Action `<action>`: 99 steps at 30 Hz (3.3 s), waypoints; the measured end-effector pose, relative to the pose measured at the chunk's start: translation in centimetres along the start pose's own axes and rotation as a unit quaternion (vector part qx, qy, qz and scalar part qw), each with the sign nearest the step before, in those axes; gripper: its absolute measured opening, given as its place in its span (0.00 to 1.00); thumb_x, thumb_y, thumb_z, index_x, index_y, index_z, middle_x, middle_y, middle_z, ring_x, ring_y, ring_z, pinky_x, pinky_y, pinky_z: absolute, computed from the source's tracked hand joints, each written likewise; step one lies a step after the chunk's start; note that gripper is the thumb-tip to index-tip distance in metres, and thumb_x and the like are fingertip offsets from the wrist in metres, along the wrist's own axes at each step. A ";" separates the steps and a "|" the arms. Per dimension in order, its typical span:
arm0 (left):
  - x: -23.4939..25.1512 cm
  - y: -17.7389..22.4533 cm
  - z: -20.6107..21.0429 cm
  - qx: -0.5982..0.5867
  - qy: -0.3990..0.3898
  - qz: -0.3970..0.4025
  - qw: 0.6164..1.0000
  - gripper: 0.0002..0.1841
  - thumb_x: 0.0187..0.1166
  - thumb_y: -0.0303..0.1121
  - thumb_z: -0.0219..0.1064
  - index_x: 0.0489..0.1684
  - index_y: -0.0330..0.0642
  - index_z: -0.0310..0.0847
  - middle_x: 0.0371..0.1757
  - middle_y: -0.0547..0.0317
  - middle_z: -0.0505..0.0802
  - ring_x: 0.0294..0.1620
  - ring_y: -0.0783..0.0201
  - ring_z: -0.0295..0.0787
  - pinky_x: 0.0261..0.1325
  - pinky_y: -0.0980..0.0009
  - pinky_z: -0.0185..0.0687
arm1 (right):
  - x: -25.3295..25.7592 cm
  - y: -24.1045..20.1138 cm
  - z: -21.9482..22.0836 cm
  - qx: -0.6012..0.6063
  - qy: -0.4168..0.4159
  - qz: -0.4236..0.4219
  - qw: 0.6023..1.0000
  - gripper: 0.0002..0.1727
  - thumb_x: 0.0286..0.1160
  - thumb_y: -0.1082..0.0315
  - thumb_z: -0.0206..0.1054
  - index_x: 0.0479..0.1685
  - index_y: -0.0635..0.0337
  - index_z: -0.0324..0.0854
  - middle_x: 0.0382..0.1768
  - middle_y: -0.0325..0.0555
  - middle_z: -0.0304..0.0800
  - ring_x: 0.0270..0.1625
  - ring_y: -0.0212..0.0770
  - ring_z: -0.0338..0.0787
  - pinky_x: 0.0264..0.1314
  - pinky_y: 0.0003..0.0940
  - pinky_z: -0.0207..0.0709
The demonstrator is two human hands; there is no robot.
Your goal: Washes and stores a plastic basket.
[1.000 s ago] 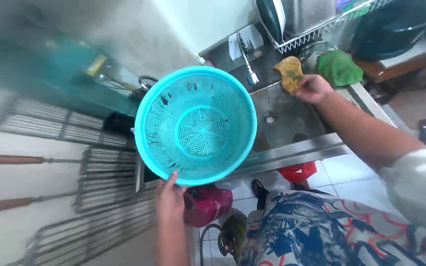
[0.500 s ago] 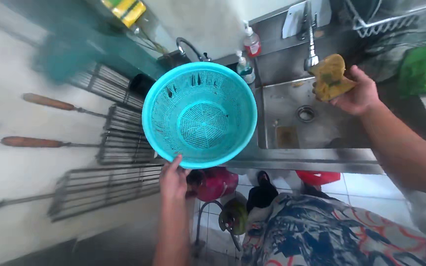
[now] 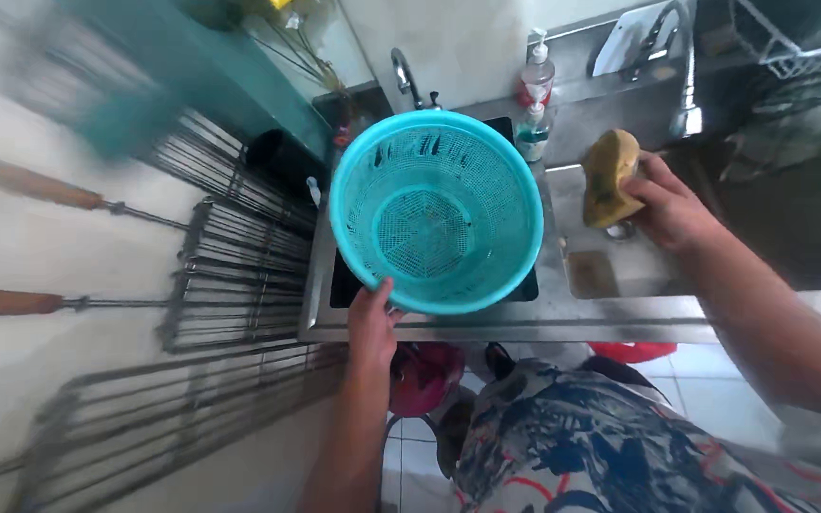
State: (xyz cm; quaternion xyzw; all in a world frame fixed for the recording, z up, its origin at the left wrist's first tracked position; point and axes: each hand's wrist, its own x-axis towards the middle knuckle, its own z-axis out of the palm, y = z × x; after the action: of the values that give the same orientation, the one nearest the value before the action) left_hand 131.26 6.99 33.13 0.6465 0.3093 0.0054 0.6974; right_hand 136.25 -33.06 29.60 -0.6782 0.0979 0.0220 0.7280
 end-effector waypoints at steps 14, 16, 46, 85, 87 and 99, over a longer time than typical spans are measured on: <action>0.0 -1.9 1.4 0.032 0.005 0.024 0.999 0.16 0.88 0.30 0.60 0.69 0.32 0.72 0.52 0.47 0.89 0.47 0.58 0.93 0.45 0.60 0.94 | 5.3 4.0 -9.0 0.209 0.299 0.082 0.928 0.17 0.83 0.54 0.48 0.63 0.50 0.71 0.46 0.40 0.83 0.45 0.37 0.86 0.46 0.41 0.83; -0.9 -1.8 1.8 0.039 0.017 0.032 0.999 0.15 0.88 0.30 0.59 0.68 0.34 0.72 0.51 0.50 0.89 0.45 0.60 0.93 0.43 0.62 0.93 | 8.2 5.1 -12.4 0.250 0.323 0.072 0.910 0.16 0.84 0.54 0.47 0.57 0.49 0.72 0.42 0.40 0.82 0.41 0.37 0.85 0.42 0.42 0.83; -15.5 0.2 14.7 0.009 -0.124 0.068 0.990 0.11 0.85 0.24 0.52 0.59 0.34 0.74 0.46 0.53 0.93 0.43 0.59 0.96 0.45 0.59 0.96 | 21.6 -14.7 -7.7 0.350 0.041 0.080 0.932 0.20 0.87 0.53 0.56 0.67 0.56 0.72 0.52 0.52 0.83 0.49 0.46 0.88 0.52 0.45 0.86; -6.5 -16.1 38.4 0.242 -0.059 -0.022 0.968 0.20 0.70 0.20 0.67 0.63 0.32 0.78 0.54 0.39 0.87 0.53 0.51 0.86 0.53 0.51 0.84 | 9.8 11.4 -26.2 -0.626 -0.144 0.153 0.751 0.27 0.79 0.62 0.72 0.75 0.64 0.79 0.75 0.84 0.70 0.72 0.84 0.75 0.63 0.80 0.73; -6.8 -16.8 38.3 0.219 -0.045 -0.020 0.974 0.18 0.71 0.20 0.66 0.61 0.32 0.78 0.52 0.41 0.87 0.51 0.52 0.86 0.52 0.53 0.85 | 8.9 13.4 -25.5 -0.634 -0.142 0.201 0.733 0.24 0.73 0.69 0.73 0.66 0.74 0.82 0.72 0.85 0.71 0.71 0.84 0.76 0.59 0.80 0.75; -6.9 -18.4 38.6 0.165 -0.039 0.037 0.985 0.15 0.71 0.18 0.62 0.56 0.31 0.80 0.46 0.46 0.89 0.45 0.60 0.88 0.49 0.60 0.87 | 3.6 17.7 -18.5 -0.463 -0.255 0.098 0.843 0.21 0.85 0.53 0.63 0.71 0.48 0.85 0.57 0.57 0.92 0.62 0.63 0.90 0.63 0.71 0.80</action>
State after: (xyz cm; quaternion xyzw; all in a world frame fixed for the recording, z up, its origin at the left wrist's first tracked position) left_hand 135.40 -33.52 18.39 0.7636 0.2543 -0.0452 0.5917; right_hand 134.79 -50.33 10.45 -0.8938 -0.0472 0.3080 0.3225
